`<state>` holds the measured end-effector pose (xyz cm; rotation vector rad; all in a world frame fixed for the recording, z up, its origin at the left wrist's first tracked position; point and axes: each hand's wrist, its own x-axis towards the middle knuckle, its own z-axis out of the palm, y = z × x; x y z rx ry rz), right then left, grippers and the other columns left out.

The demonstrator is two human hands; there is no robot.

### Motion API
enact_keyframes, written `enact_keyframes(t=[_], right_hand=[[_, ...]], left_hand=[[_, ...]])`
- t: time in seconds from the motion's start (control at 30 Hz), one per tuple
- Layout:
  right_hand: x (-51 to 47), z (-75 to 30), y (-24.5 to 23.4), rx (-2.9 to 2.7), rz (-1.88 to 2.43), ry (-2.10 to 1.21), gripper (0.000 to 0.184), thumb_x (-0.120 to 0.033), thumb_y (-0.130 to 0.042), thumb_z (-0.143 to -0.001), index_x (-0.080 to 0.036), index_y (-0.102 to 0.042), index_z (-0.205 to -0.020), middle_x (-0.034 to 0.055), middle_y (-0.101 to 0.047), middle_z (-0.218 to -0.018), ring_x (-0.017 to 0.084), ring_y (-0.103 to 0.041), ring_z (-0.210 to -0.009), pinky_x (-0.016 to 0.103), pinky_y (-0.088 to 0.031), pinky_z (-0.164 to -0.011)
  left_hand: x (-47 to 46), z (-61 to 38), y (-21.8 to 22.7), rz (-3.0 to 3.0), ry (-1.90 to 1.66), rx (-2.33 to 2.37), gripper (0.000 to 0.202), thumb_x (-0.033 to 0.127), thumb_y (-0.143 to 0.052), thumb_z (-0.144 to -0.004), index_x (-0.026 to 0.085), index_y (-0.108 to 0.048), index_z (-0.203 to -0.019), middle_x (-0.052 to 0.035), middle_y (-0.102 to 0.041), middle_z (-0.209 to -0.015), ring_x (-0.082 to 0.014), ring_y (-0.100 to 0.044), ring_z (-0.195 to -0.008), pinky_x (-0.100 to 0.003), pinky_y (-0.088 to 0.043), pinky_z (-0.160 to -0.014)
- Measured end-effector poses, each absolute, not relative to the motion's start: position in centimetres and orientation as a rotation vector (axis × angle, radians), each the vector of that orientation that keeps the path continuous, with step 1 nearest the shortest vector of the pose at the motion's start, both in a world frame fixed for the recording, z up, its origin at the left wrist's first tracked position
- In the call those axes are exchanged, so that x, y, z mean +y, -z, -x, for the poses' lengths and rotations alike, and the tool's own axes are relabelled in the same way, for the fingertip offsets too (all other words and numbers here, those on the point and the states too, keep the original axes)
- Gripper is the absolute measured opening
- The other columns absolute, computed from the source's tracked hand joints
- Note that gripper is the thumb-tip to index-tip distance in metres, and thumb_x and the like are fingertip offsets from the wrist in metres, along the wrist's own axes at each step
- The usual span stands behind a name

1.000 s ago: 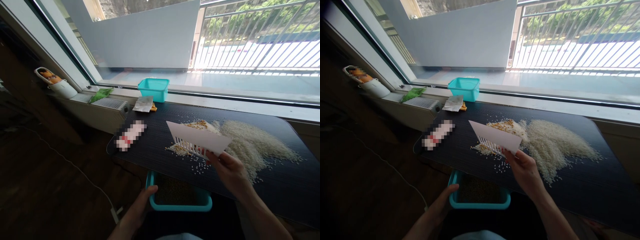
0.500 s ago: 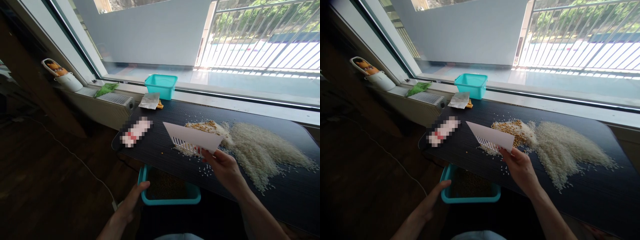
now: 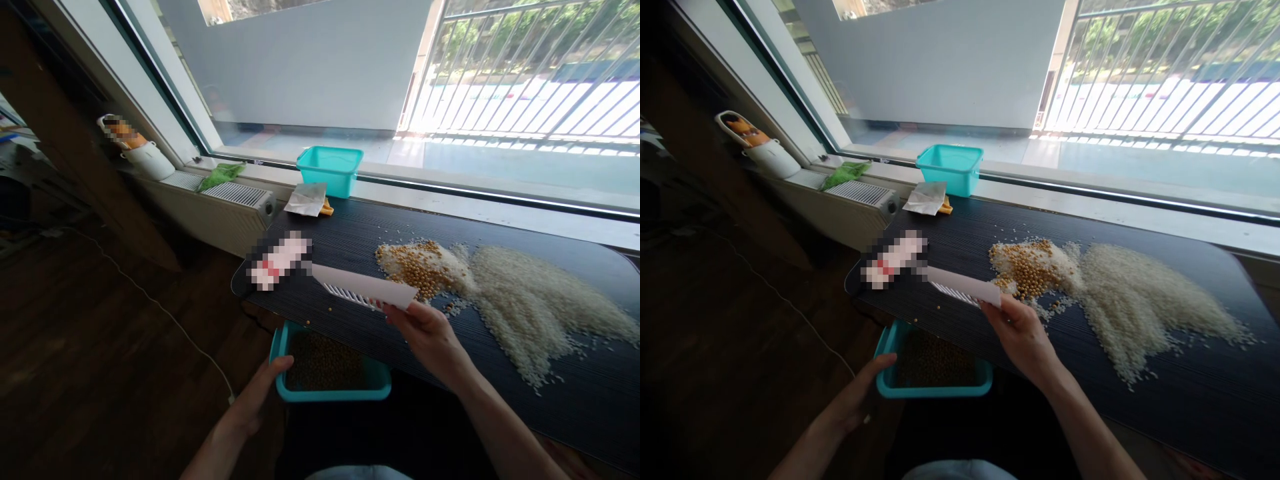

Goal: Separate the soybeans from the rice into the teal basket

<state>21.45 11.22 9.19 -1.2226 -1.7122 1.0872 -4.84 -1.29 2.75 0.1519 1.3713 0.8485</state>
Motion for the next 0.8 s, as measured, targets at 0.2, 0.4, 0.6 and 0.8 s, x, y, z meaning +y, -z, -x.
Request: enact_keyframes(t=[0.2,0.4,0.6,0.8], right_hand=[[10.1,-20.0,-9.8,-1.829,1.188,-1.233,0.029,-0.04,-0.053,-0.083,-0.017,-0.072,-0.082,0.0002,-0.065,-0.064,0.014,-0.056,-0.057,0.02,-0.045,-0.051],[9.7,-17.3,-9.3,-1.788,1.103,-1.276,0.031,-0.039,-0.052,-0.084,-0.017,-0.073,-0.09,0.0019,-0.068,-0.074,0.016,-0.06,-0.067,0.022,-0.049,-0.059],[8.0,-21.5,-10.2,-1.668,1.257,-1.286,0.032,-0.044,-0.059,-0.078,-0.017,-0.074,-0.084,0.0028,-0.071,-0.073,0.017,-0.062,-0.059,0.024,-0.052,-0.053],[6.5,-27.8,-11.0,-1.051,1.596,-0.86,0.028,-0.046,-0.071,-0.064,-0.022,-0.074,-0.079,0.0032,-0.073,-0.076,0.02,-0.067,-0.066,0.028,-0.057,-0.063]], left_hand=[[-1.6,6.0,-3.3,-0.17,-0.914,1.362,0.051,0.038,-0.066,-0.074,0.011,-0.055,-0.116,-0.0097,-0.071,-0.098,-0.0237,-0.067,-0.086,-0.032,-0.052,-0.075],[-2.0,6.0,-3.4,-0.157,-0.908,1.424,0.047,0.039,-0.066,-0.073,0.01,-0.059,-0.109,-0.0097,-0.071,-0.097,-0.023,-0.067,-0.084,-0.031,-0.053,-0.073],[-2.3,5.2,-3.6,-0.161,-0.916,1.327,0.049,0.038,-0.067,-0.073,0.012,-0.058,-0.114,-0.0098,-0.068,-0.11,-0.0242,-0.063,-0.1,-0.033,-0.049,-0.086],[-1.8,1.9,-3.6,-0.233,-0.792,1.255,0.053,0.037,-0.065,-0.075,0.013,-0.053,-0.121,-0.0096,-0.066,-0.113,-0.0257,-0.06,-0.106,-0.036,-0.046,-0.091]])
